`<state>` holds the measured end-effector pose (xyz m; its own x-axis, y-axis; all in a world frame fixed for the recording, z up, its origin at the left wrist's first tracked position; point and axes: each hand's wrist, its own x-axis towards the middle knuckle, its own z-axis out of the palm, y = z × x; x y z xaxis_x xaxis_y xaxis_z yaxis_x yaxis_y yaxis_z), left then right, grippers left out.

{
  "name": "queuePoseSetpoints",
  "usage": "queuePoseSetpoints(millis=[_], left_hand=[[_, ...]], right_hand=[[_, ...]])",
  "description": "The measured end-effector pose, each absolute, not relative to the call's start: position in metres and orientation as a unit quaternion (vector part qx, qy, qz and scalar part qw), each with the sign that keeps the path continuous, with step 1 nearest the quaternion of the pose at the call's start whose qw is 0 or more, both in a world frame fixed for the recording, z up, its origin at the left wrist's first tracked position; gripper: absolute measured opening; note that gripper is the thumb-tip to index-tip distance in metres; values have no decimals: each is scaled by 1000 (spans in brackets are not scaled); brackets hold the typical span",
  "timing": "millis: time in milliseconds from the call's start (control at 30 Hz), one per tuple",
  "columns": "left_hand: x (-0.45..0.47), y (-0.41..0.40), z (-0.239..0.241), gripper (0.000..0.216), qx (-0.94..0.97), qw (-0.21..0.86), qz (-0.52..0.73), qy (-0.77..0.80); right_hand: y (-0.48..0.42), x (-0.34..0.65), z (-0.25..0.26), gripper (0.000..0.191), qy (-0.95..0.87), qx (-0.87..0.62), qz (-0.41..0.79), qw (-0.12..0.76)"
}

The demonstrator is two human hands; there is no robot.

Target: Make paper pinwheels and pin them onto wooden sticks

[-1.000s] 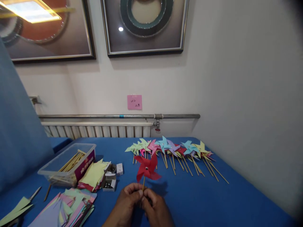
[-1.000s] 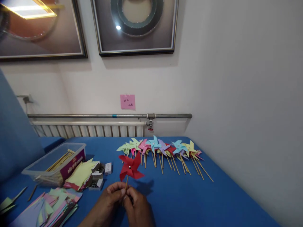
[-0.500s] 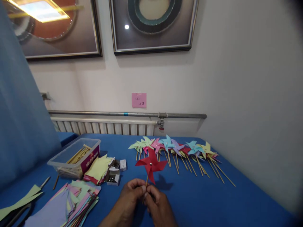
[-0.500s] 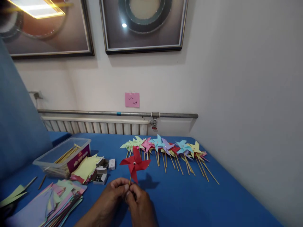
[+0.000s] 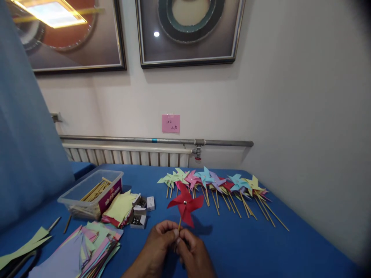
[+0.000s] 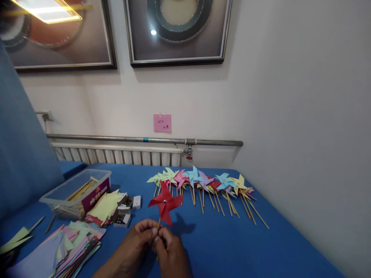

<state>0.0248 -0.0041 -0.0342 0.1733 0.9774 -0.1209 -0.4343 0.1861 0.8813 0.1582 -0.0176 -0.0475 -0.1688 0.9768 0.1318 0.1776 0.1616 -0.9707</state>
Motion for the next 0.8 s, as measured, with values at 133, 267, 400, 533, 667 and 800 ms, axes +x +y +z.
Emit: queuePoseSetpoints(millis=[133, 267, 400, 533, 667, 800], left_hand=[[25, -5, -30, 42, 362, 670, 522, 384], [25, -6, -27, 44, 362, 675, 519, 378], [25, -5, -29, 46, 362, 673, 520, 383], [24, -4, -32, 47, 362, 676, 521, 375], [22, -4, -31, 46, 368, 676, 515, 376], [21, -4, -29, 48, 366, 663, 529, 384]], right_hand=[[-17, 159, -49, 37, -625, -470, 440, 442], [-16, 159, -51, 37, -630, -477, 435, 431], [-15, 159, -53, 39, -634, -474, 437, 428], [-15, 158, -53, 38, -629, -472, 443, 430], [-16, 157, -50, 33, -631, -469, 442, 433], [-16, 156, -49, 24, -626, -489, 431, 429]])
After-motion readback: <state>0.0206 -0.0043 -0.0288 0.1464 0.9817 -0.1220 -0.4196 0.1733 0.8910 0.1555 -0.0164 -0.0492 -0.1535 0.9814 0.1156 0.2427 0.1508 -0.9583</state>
